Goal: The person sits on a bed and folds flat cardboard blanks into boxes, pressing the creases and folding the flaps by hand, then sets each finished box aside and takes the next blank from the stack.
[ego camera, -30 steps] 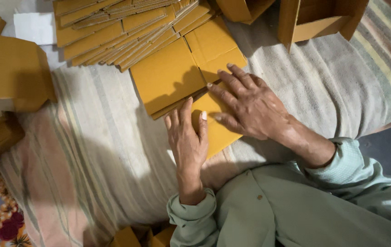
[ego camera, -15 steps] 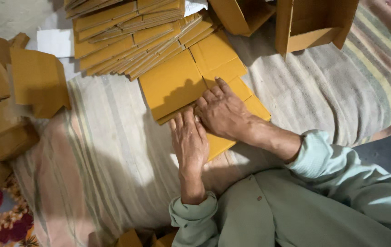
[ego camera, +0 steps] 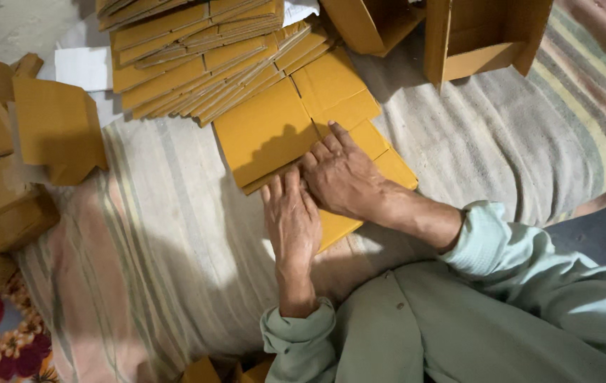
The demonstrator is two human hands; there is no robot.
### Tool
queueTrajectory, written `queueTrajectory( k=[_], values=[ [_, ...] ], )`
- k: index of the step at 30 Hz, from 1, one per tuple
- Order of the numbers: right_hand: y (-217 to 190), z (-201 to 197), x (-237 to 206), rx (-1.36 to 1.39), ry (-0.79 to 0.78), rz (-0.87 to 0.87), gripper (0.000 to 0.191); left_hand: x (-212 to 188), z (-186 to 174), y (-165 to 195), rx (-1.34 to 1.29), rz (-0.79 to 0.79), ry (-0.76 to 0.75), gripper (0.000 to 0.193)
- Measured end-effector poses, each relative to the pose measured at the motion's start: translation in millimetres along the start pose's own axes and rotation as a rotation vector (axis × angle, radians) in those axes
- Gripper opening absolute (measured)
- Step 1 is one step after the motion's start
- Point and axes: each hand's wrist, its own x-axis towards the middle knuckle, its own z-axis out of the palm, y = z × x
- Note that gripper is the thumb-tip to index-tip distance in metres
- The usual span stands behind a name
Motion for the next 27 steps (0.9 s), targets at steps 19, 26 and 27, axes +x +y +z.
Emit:
queueTrajectory(
  k=[19,26,27],
  values=[
    [23,21,-15,-0.139,0.041,0.075,0.055,-5,1,-10,0.01,-0.041,0.036,0.031],
    [45,10,-33,-0.046,-0.056,0.314,0.054,-9,-1,-8,0.276,-0.152,0.011,0.03],
    [37,13,-26,-0.112,-0.052,0.252,0.058,-5,3,-5,0.347,-0.123,0.017,0.031]
  ],
)
